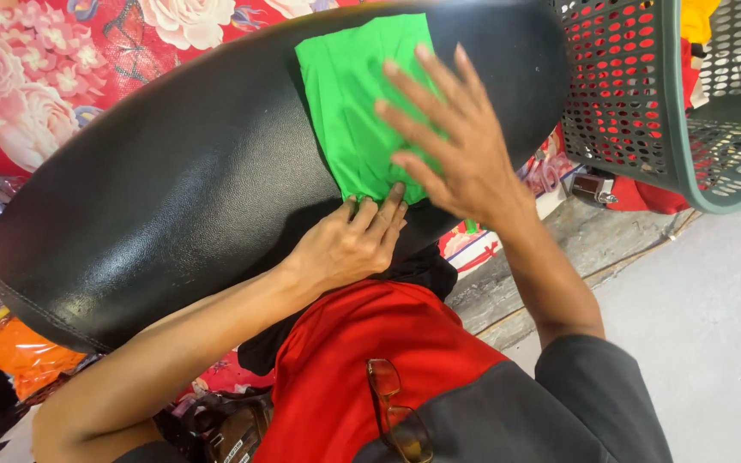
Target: Fitting fabric seat covers onto a mold for shaping and then packaging them into plastic bags.
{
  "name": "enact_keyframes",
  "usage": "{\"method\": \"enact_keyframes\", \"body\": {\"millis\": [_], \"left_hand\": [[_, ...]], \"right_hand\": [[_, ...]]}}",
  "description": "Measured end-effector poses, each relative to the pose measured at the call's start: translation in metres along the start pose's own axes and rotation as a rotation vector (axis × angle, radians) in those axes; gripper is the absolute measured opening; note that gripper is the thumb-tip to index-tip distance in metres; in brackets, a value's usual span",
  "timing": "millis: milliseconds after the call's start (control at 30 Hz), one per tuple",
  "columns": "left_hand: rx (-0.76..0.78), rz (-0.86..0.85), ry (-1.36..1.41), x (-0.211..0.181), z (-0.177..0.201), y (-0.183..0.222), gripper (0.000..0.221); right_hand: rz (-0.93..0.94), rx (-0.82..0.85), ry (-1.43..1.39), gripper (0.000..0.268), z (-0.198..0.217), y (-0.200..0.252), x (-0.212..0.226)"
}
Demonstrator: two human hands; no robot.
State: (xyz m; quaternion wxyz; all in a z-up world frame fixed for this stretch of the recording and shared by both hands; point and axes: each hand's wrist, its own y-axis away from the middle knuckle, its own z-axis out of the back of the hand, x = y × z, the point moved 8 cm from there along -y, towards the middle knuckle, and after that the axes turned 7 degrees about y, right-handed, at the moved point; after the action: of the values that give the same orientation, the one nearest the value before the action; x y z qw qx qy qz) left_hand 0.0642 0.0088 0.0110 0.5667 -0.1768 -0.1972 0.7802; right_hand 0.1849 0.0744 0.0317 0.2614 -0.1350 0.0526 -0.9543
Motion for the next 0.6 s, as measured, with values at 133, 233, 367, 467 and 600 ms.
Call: {"method": "enact_keyframes", "body": {"millis": [133,233,367,467,600], "left_hand": [[0.009,-0.005,-0.025,0.000,0.004,-0.005,0.023],[-0.003,-0.005,-0.028,0.001,0.003,-0.004,0.023],[0.008,-0.003,-0.028,0.001,0.000,-0.004,0.024],[0.006,0.001,-0.006,0.000,0.002,-0.006,0.022],[-0.006,0.005,0.046,0.005,0.002,-0.007,0.025]], "right_hand": [[-0.008,0.245,0.119,0.060,-0.032,0.008,0.010],[-0.019,0.255,0.034,0.055,-0.042,0.004,0.008],[-0.030,0.234,0.068,0.053,-0.042,0.002,0.009],[-0.044,0.217,0.047,0.052,-0.040,0.005,0.010],[-0.046,0.216,-0.007,0.051,-0.039,0.006,0.006]]}}
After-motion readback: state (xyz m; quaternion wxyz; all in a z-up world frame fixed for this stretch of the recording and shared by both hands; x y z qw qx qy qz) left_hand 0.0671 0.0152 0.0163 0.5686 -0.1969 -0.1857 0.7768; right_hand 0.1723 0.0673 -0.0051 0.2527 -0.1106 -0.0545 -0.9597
